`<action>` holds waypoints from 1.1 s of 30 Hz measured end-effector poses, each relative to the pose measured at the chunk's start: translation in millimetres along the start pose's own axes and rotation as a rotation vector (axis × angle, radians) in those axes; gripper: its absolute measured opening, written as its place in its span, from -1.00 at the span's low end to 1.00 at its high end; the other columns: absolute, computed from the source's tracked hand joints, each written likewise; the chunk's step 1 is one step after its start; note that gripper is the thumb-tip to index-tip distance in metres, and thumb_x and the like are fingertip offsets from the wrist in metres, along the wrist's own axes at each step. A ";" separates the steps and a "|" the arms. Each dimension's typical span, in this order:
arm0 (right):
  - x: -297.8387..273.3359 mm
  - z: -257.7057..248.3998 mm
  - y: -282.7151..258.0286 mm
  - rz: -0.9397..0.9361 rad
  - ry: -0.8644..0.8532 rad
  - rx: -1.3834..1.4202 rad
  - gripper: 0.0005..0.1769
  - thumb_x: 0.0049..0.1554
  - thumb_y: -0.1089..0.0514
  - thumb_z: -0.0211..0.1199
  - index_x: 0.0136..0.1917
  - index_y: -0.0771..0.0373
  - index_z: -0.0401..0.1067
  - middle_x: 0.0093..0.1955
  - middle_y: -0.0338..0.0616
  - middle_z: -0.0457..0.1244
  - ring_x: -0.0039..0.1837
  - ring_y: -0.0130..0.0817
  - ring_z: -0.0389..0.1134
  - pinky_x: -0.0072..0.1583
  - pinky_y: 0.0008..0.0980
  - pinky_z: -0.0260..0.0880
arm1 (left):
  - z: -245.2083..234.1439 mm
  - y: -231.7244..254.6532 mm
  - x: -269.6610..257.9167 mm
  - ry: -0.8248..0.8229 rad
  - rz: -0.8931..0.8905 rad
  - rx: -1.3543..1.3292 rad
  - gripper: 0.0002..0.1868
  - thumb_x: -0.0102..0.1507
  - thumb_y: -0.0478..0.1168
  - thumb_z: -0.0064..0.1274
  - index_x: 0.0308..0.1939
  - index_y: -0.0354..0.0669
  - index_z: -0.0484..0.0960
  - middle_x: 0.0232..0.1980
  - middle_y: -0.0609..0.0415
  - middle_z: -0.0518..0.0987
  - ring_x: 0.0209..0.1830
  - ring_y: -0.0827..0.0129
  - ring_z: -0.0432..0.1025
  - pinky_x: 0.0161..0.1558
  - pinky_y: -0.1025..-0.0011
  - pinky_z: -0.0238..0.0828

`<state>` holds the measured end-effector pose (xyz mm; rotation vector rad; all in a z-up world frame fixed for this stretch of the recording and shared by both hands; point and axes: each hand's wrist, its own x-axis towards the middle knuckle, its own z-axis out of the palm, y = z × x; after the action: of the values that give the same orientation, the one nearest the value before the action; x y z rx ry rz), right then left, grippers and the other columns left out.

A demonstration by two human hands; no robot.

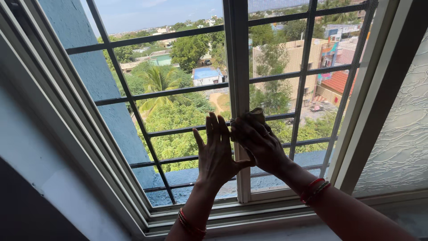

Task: The person wipes the window frame and the metal security bars using a cloth. They systematically clean the horizontal and vertical bars of the window grill, as well as the frame edges, while looking out at the neighborhood view.

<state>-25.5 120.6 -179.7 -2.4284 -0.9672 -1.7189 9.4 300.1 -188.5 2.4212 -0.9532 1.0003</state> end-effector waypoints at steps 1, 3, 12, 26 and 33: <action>0.5 -2.8 -1.6 -0.017 -0.011 -0.012 -0.36 0.12 0.30 0.27 0.46 0.09 0.33 0.53 -0.04 0.13 0.59 0.00 0.11 0.53 0.01 0.18 | -1.5 -0.1 -2.9 0.005 0.004 0.008 0.74 -0.23 0.62 0.27 0.54 -0.38 -0.43 0.62 -0.40 -0.41 0.66 -0.09 -0.52 0.45 -0.41 -0.68; 8.9 -14.4 3.5 -0.003 -0.009 0.048 -0.43 0.16 0.30 0.27 0.44 0.14 0.36 0.53 -0.07 0.13 0.58 -0.03 0.14 0.52 -0.05 0.23 | -4.3 1.1 -5.5 0.043 0.025 0.005 0.75 -0.24 0.63 0.26 0.55 -0.35 -0.44 0.63 -0.39 -0.42 0.66 -0.09 -0.53 0.46 -0.42 -0.67; 46.6 -10.7 5.3 0.109 0.069 -0.088 -0.40 0.25 0.21 0.19 0.54 0.25 0.24 0.60 0.02 0.07 0.60 0.06 0.11 0.54 0.11 0.17 | 7.1 19.1 -12.2 0.007 -0.012 -0.078 0.64 -0.21 0.58 0.32 0.60 -0.02 -0.36 0.63 -0.37 -0.47 0.64 -0.17 -0.60 0.41 -0.51 -0.65; -96.5 30.7 -50.8 0.066 -0.218 -0.004 -0.32 0.10 0.10 0.28 0.48 0.25 0.30 0.56 -0.04 0.07 0.59 0.03 0.07 0.50 0.05 0.17 | 68.6 6.5 -108.5 -0.091 -0.103 -0.127 0.66 -0.15 0.54 0.34 0.60 -0.23 -0.42 0.63 -0.39 -0.50 0.65 -0.13 -0.64 0.42 -0.47 -0.62; -101.1 11.7 -42.3 0.166 -0.325 0.150 -0.56 0.15 0.23 0.31 0.31 0.16 0.44 0.37 -0.08 0.29 0.44 -0.07 0.25 0.36 -0.08 0.34 | 68.7 1.4 -115.8 -0.179 -0.098 -0.065 0.69 -0.21 0.60 0.29 0.58 -0.15 -0.46 0.62 -0.32 -0.55 0.62 -0.01 -0.70 0.43 -0.47 -0.69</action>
<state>-56.9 111.1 -284.9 -2.6481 -0.8516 -1.1807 -18.9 314.3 -319.4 2.5080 -0.8989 0.7179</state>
